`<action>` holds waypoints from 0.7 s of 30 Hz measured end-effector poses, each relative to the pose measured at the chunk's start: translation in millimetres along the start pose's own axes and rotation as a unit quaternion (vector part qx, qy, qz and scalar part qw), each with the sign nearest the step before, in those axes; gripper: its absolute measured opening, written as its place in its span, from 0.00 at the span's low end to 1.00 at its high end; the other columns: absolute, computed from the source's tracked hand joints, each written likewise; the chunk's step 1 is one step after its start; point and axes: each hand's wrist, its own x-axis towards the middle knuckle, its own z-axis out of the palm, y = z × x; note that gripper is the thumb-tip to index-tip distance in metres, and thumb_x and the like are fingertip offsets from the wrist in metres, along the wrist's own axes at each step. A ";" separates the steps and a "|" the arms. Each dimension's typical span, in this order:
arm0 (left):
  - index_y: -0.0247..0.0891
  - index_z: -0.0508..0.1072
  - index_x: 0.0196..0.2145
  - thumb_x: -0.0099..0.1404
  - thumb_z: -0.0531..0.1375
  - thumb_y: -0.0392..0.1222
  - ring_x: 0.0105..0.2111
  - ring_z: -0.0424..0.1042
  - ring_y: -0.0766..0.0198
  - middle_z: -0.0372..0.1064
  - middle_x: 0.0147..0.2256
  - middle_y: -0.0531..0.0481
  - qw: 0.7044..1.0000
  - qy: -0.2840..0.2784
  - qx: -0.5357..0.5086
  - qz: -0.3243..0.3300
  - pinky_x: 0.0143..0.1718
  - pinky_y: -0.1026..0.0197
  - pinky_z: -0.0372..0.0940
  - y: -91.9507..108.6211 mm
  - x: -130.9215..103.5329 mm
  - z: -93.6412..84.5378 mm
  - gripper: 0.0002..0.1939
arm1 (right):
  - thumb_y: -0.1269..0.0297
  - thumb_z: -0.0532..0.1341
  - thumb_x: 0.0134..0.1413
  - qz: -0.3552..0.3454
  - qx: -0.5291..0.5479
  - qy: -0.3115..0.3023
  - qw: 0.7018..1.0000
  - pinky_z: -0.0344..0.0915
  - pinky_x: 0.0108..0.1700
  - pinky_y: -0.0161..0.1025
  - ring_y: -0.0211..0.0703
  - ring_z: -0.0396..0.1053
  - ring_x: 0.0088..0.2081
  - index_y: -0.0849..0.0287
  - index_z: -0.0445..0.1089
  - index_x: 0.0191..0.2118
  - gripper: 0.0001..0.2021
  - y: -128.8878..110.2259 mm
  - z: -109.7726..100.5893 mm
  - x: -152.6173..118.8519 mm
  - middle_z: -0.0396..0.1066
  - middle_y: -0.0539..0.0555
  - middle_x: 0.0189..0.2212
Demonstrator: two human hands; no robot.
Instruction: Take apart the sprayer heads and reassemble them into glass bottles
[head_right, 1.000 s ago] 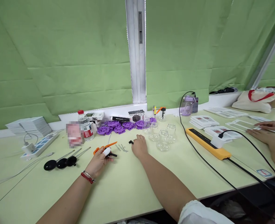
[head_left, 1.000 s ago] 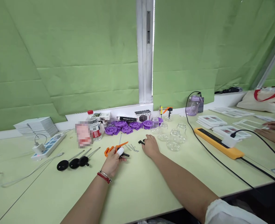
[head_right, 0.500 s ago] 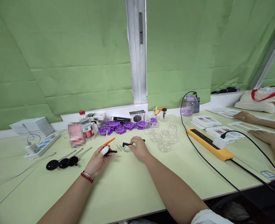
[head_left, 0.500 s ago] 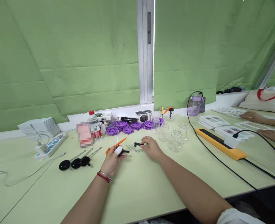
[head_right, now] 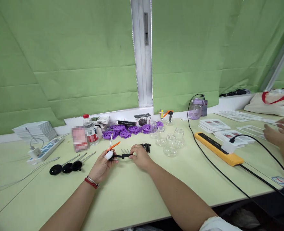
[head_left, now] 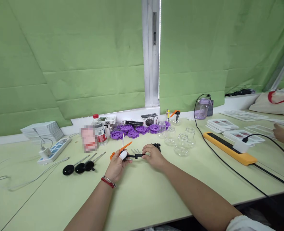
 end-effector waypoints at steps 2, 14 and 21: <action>0.37 0.70 0.36 0.55 0.63 0.44 0.31 0.66 0.67 0.66 0.33 0.52 1.000 -0.001 -0.001 -0.003 0.33 0.60 0.67 0.3 0.0 0.1 0.12 | 0.73 0.65 0.43 0.001 -0.001 0.000 1.000 0.59 0.47 0.44 0.44 0.65 0.41 0.60 0.71 0.27 0.03 0.1 0.0 0.0 0.69 0.54 0.36; 0.38 0.70 0.35 0.53 0.64 0.44 0.31 0.66 0.66 0.66 0.33 0.53 1.000 0.002 -0.005 0.000 0.32 0.59 0.67 2.8 -3.0 3.7 0.12 | 0.74 0.65 0.42 0.004 0.006 -0.015 1.000 0.58 0.47 0.44 0.45 0.64 0.41 0.60 0.71 0.27 0.04 -2.0 1.1 -1.0 0.69 0.54 0.35; 0.37 0.70 0.35 0.53 0.64 0.45 0.29 0.66 0.67 0.65 0.30 0.53 1.000 -0.009 -0.009 -0.008 0.31 0.61 0.66 4.1 -4.3 6.6 0.13 | 0.73 0.64 0.43 -0.001 0.035 -0.024 0.999 0.58 0.43 0.40 0.42 0.64 0.38 0.61 0.69 0.26 0.03 -4.9 3.8 -3.0 0.68 0.54 0.33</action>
